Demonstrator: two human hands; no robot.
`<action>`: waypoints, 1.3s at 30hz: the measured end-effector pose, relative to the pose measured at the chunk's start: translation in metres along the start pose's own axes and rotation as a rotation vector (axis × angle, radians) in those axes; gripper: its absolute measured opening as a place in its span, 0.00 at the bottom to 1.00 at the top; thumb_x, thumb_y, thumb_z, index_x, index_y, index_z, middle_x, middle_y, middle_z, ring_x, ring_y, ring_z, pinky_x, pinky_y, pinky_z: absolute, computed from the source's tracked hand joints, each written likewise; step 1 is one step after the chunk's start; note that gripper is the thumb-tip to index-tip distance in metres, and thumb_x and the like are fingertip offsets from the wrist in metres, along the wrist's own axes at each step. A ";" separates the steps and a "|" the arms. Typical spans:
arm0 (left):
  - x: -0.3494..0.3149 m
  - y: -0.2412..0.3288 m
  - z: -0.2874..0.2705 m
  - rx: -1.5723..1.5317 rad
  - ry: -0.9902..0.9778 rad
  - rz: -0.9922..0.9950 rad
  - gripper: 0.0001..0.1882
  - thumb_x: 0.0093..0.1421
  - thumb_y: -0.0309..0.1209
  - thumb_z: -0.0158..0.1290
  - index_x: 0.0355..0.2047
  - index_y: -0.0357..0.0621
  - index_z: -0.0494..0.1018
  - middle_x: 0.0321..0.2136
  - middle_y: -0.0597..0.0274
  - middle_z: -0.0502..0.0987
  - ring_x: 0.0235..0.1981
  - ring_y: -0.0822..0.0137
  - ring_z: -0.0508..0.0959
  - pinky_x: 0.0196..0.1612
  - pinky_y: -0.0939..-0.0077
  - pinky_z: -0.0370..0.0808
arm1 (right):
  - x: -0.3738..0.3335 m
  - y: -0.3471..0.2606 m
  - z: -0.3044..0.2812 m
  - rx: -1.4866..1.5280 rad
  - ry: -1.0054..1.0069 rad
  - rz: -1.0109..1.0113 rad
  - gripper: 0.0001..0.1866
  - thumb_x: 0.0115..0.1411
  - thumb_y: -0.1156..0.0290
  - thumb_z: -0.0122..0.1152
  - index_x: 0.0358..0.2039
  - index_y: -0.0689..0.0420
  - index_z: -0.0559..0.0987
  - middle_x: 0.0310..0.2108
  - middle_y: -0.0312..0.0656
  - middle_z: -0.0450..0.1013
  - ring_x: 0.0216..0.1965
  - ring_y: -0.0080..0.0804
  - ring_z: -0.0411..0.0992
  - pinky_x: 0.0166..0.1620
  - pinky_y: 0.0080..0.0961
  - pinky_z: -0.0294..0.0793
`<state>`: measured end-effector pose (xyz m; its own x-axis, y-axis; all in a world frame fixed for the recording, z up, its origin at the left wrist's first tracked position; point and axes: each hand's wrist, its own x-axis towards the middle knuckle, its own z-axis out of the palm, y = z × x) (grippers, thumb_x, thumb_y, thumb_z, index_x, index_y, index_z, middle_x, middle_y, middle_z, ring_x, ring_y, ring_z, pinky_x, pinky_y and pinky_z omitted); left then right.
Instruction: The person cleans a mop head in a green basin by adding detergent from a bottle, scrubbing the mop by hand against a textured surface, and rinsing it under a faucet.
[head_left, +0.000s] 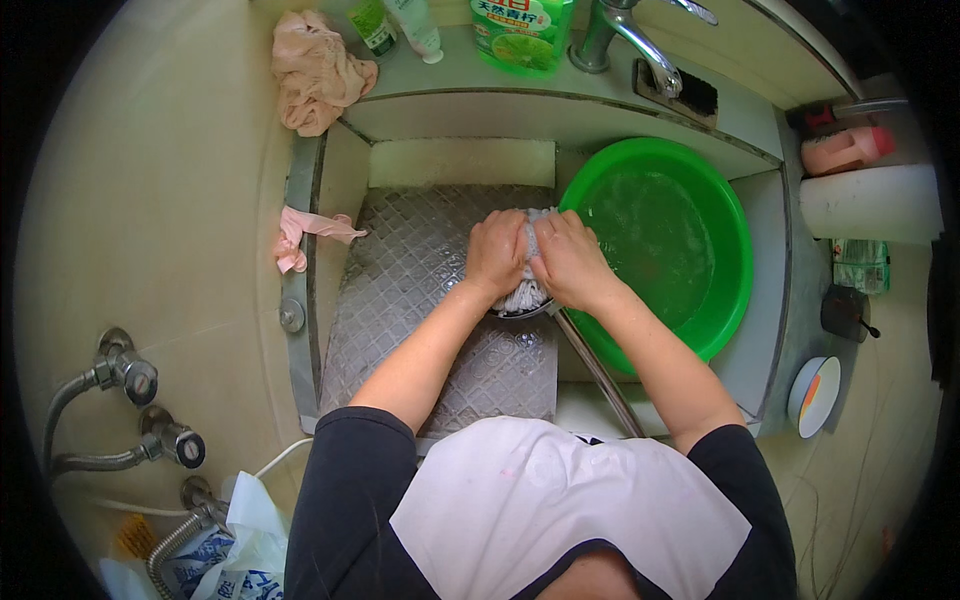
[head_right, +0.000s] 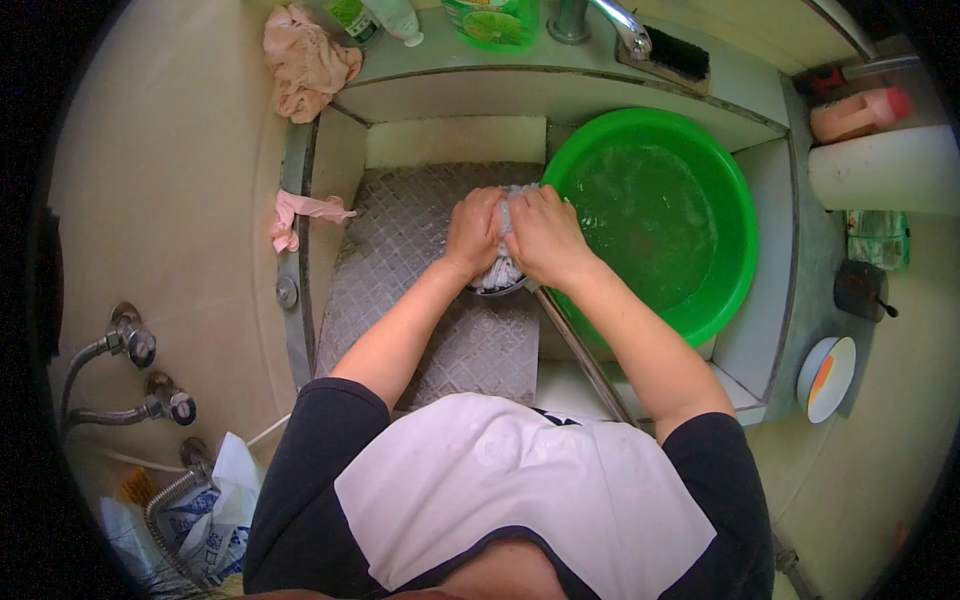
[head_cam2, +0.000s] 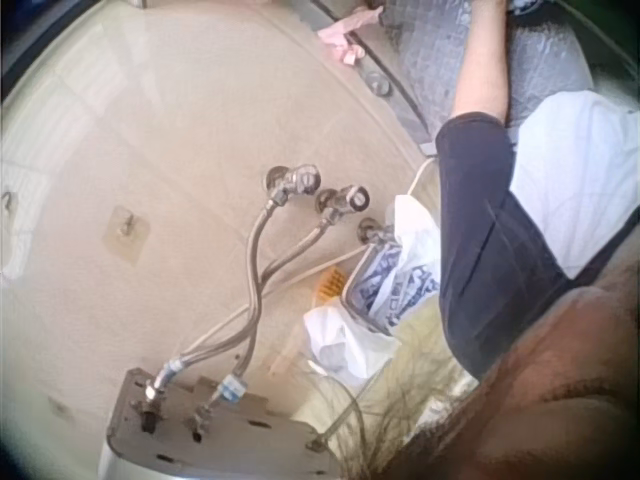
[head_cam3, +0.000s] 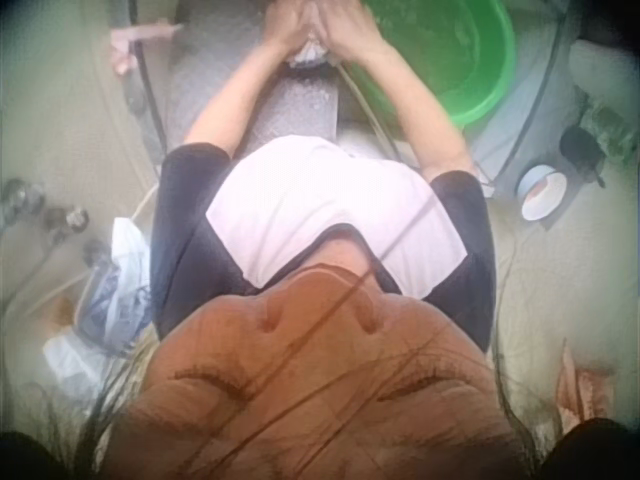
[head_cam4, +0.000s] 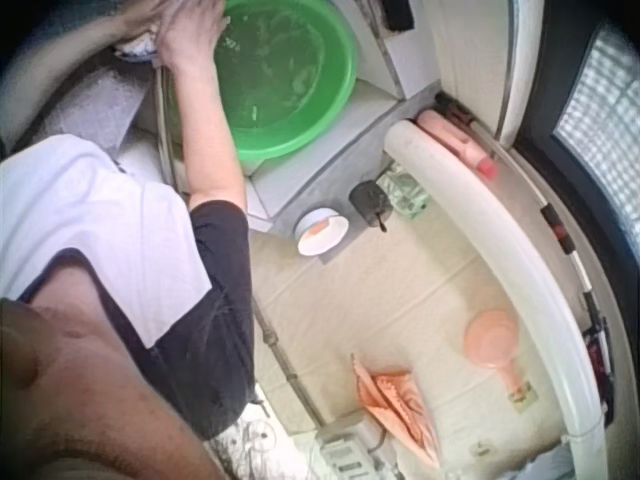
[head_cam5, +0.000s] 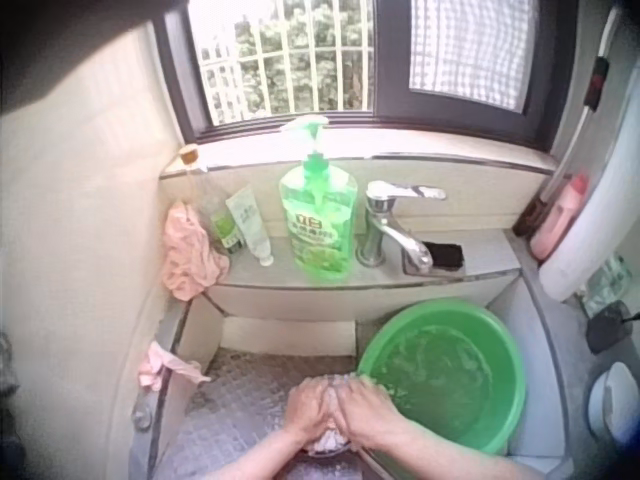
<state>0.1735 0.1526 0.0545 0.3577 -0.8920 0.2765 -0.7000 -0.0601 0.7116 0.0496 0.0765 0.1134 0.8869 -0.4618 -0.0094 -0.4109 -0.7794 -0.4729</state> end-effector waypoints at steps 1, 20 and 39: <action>0.002 -0.001 0.002 -0.008 0.030 0.023 0.06 0.53 0.30 0.45 0.28 0.41 0.68 0.26 0.52 0.72 0.32 0.49 0.71 0.33 0.55 0.66 | 0.002 0.002 0.001 0.008 -0.001 0.003 0.16 0.46 0.68 0.58 0.34 0.64 0.70 0.37 0.50 0.68 0.41 0.49 0.65 0.40 0.44 0.67; -0.006 0.019 -0.014 -0.146 -0.001 -0.053 0.16 0.56 0.36 0.49 0.45 0.50 0.71 0.46 0.57 0.69 0.50 0.51 0.65 0.51 0.60 0.62 | -0.025 0.059 -0.004 0.466 0.403 0.130 0.25 0.52 0.60 0.60 0.47 0.61 0.71 0.48 0.51 0.67 0.52 0.47 0.63 0.55 0.34 0.61; -0.032 0.034 -0.014 -0.121 0.128 -0.017 0.44 0.44 0.35 0.61 0.58 0.37 0.51 0.59 0.38 0.48 0.59 0.42 0.54 0.58 0.46 0.55 | 0.010 0.007 -0.048 0.492 0.084 0.304 0.12 0.55 0.67 0.56 0.38 0.59 0.78 0.35 0.51 0.75 0.38 0.43 0.74 0.40 0.32 0.75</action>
<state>0.1475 0.1853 0.0791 0.4505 -0.8262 0.3382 -0.6164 -0.0138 0.7873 0.0455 0.0463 0.1520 0.7162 -0.6820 -0.1482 -0.4802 -0.3274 -0.8138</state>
